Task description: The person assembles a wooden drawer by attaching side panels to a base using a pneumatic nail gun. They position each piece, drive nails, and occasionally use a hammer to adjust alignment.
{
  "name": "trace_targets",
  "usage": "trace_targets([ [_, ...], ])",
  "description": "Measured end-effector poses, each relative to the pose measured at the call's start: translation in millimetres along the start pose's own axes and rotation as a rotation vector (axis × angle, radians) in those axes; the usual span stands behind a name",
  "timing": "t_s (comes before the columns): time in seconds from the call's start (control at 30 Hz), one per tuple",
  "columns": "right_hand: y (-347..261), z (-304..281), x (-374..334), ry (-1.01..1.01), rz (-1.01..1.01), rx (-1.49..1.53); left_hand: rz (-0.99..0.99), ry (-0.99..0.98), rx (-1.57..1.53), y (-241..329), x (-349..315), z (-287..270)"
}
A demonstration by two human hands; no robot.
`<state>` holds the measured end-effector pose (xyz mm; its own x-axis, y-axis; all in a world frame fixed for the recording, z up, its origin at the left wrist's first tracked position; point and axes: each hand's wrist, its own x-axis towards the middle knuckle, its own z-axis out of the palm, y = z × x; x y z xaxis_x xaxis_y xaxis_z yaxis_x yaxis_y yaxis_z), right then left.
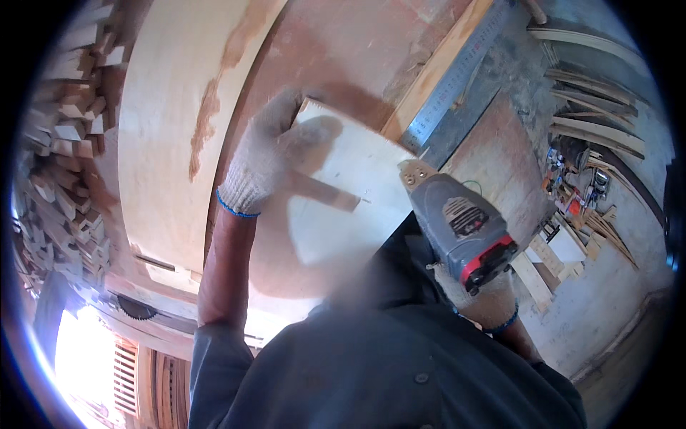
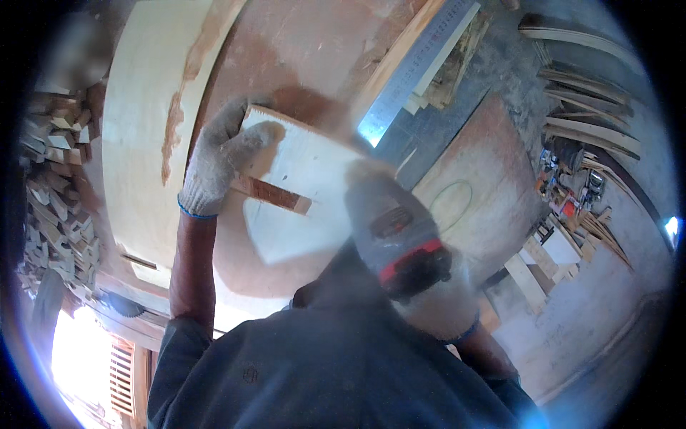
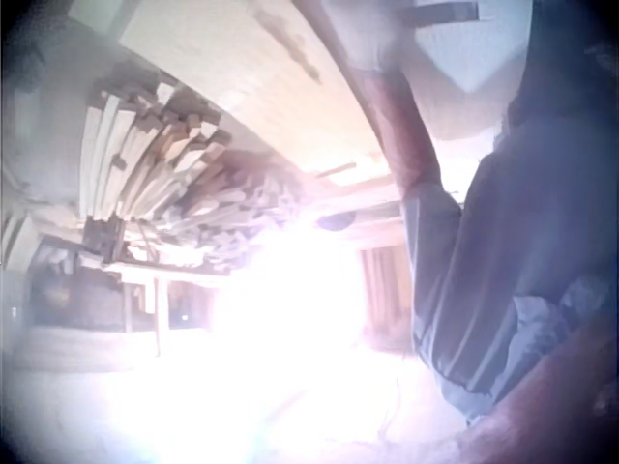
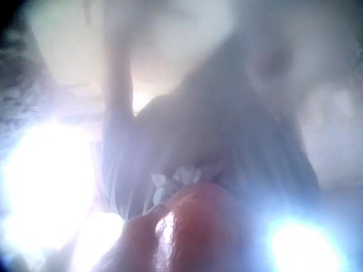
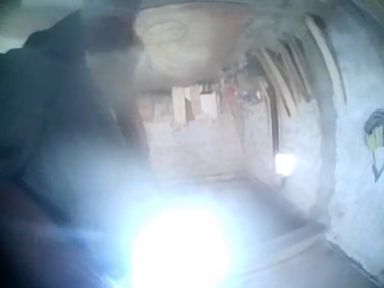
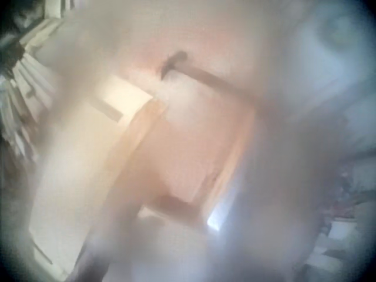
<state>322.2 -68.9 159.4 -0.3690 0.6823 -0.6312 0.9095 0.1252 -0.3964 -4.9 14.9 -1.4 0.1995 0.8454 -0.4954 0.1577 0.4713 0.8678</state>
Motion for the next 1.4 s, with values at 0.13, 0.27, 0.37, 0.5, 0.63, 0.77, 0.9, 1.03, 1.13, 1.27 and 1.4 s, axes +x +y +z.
trace_targets([
  [0.13,18,17,-6,0.089,0.001,0.096,-0.131,0.044,-0.25,-3,6,5],
  [0.27,17,8,-13,0.115,0.003,0.04,0.007,-0.07,-0.091,4,3,19],
  [0.37,26,-1,-21,0.088,0.02,0.073,-0.057,-0.088,-0.139,9,2,35],
  [0.5,34,-2,-23,0.112,-0.042,-0.053,-0.145,-0.087,-0.174,23,4,54],
  [0.63,22,-16,-10,0.125,0.078,0.324,-0.054,0.012,-0.163,13,2,67],
  [0.77,9,-34,11,0.075,0.089,0.408,0.011,0.012,-0.131,4,5,71],
  [0.9,6,-27,24,-0.073,0.255,0.335,0.043,0.008,-0.041,3,4,70],
  [1.03,1,-30,28,0.019,0.186,0.355,0.034,0.028,-0.082,-3,4,74],
  [1.13,11,-23,21,0.049,0.126,0.331,-0.015,-0.028,0.016,8,4,67],
  [1.27,4,-30,23,-0.024,0.222,0.37,-0.048,-0.045,-0.035,14,2,68],
  [1.4,1,-27,25,-0.058,0.403,0.219,0.028,-0.003,-0.086,-1,6,70],
])
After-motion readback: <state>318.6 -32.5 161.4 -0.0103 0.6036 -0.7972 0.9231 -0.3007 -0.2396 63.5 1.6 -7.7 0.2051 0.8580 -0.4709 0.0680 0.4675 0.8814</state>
